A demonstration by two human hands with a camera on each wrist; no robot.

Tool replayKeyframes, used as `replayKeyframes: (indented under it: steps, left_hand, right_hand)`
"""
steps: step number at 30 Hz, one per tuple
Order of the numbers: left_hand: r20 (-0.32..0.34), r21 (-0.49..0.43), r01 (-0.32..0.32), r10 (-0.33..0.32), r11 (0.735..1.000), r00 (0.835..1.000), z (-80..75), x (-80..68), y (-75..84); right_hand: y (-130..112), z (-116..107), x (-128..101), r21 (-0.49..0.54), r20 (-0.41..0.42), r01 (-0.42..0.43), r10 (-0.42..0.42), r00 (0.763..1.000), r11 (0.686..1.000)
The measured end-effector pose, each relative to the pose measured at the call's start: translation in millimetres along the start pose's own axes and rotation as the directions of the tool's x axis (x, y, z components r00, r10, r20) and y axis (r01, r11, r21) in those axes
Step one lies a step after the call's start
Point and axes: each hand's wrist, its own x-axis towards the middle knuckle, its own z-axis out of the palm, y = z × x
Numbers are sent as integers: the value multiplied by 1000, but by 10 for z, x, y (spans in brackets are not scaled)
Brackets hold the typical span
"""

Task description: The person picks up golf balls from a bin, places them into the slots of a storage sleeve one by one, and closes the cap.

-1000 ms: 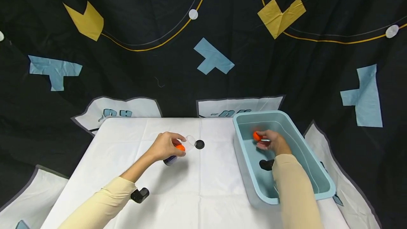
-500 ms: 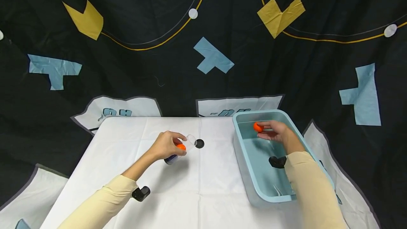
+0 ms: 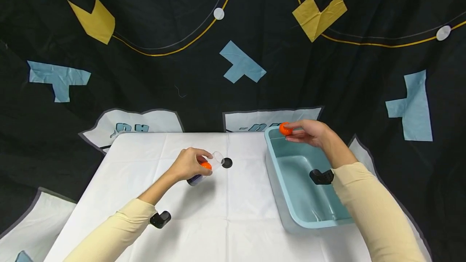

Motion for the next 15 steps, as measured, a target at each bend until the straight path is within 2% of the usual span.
replayKeyframes:
  steps: [4,8,12,15]
  left_hand:
    - [-4,5,2,-2,1000,1000,-14,8,17]
    - [-2,-1,3,-3,1000,1000,-13,17,23]
    - [12,0,11,-11,1000,1000,7,11,10]
    - [8,4,12,-12,1000,1000,22,7,5]
  right_hand:
    - [-78,252,-25,-74,58,45,-41,997,996]
    - [-76,558,42,-186,91,98,-82,993,978]
    - [-3,872,160,-276,96,100,-76,992,956]
    - [71,1081,248,-306,103,99,-70,992,947]
